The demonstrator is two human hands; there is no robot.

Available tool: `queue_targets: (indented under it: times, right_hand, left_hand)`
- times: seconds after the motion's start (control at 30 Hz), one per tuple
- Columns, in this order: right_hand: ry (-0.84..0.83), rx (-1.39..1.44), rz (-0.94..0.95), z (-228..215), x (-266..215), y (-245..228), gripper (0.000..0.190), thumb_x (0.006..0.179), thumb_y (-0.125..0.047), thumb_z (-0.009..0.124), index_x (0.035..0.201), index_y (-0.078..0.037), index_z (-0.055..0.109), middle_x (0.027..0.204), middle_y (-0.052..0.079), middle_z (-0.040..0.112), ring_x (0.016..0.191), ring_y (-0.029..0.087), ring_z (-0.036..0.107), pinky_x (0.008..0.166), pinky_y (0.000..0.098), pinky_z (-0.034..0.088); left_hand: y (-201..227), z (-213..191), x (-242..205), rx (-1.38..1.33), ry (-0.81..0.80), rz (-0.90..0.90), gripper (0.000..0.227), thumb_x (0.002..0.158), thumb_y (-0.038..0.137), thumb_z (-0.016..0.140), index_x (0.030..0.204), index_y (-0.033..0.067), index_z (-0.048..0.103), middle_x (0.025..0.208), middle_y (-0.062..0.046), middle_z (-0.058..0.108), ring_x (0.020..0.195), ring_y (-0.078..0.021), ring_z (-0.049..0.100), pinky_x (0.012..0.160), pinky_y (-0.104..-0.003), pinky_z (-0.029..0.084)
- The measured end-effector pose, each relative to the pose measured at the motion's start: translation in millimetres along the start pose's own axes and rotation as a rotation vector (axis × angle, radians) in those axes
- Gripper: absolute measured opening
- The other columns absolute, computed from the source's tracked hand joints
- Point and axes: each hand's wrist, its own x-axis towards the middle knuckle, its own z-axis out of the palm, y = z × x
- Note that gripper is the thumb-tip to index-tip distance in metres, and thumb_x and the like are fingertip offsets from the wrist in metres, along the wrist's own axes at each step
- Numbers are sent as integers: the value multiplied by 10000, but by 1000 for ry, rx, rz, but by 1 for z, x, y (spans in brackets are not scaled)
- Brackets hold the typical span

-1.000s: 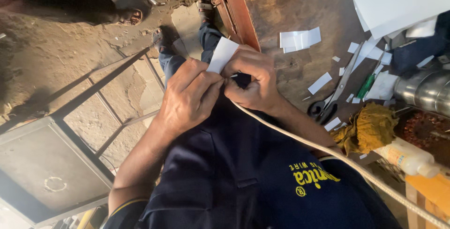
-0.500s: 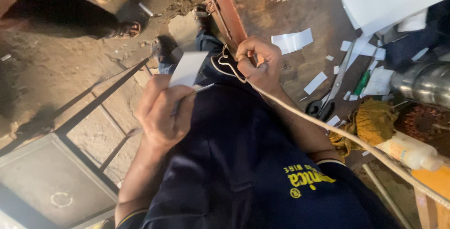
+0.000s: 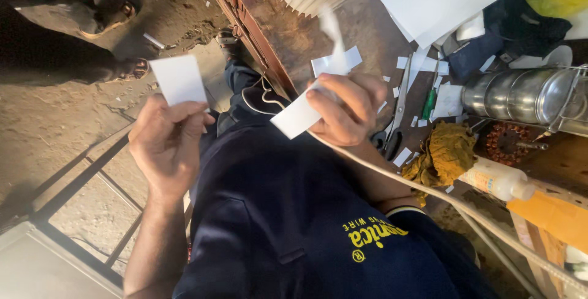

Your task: The person folds small white rectangular sheets and inserts them into the slots of a cylindrical motor stator. They use shears to trim the sheets to size and repeatedly place them into the stator slots.

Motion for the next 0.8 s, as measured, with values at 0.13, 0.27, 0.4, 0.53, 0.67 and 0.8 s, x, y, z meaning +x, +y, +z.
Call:
queue_targets:
  times: [0.13, 0.27, 0.4, 0.53, 0.67, 0.8]
  right_hand:
    - [-182, -54, 148, 20, -27, 27, 241, 794, -58, 779, 1030, -74, 735, 1084, 98, 669, 892, 288, 607, 762, 421, 499]
    - [-330, -35, 290, 63, -54, 44, 230, 819, -6, 742, 1041, -62, 732, 1052, 96, 663, 907, 313, 632, 778, 426, 515]
    - [-373, -4, 351, 79, -71, 45, 174, 857, -7, 750, 1018, -67, 720, 1020, 86, 652, 893, 329, 643, 760, 430, 527]
    - [-420, -7, 315, 82, -68, 48, 201, 853, 4, 721, 1042, -59, 738, 1065, 67, 670, 980, 309, 617, 814, 432, 488]
    - [-404, -120, 205, 82, -57, 50, 236, 800, -26, 721, 1020, -99, 766, 1099, 39, 667, 1030, 283, 552, 871, 447, 418]
    - [-426, -90, 259, 82, -49, 47, 257, 821, -3, 704, 1056, -82, 772, 1120, 61, 640, 1032, 296, 531, 895, 436, 443]
  left_hand:
    - [-26, -2, -3, -247, -3, -189, 387, 1013, -144, 620, 1323, -14, 428, 1094, -102, 642, 884, -146, 684, 763, -257, 585]
    - [-48, 12, -3, -308, -74, -327, 393, 1022, -127, 583, 1368, -26, 425, 1144, -136, 646, 854, -139, 632, 761, -258, 550]
    - [-73, 16, 2, -229, -90, -391, 482, 975, -76, 551, 1411, -10, 354, 1059, -123, 652, 768, -122, 647, 678, -234, 527]
    - [-104, 15, 6, -176, -134, -421, 374, 984, -45, 544, 1339, -33, 428, 1012, -108, 679, 720, -133, 685, 624, -248, 552]
    - [-133, 23, 9, -229, -204, -476, 321, 1038, -14, 531, 1356, -54, 542, 961, -106, 688, 774, -151, 719, 660, -259, 593]
    - [-147, 32, 15, -231, -272, -317, 333, 1079, -42, 493, 1389, -64, 613, 1130, -81, 614, 920, -182, 735, 752, -286, 643]
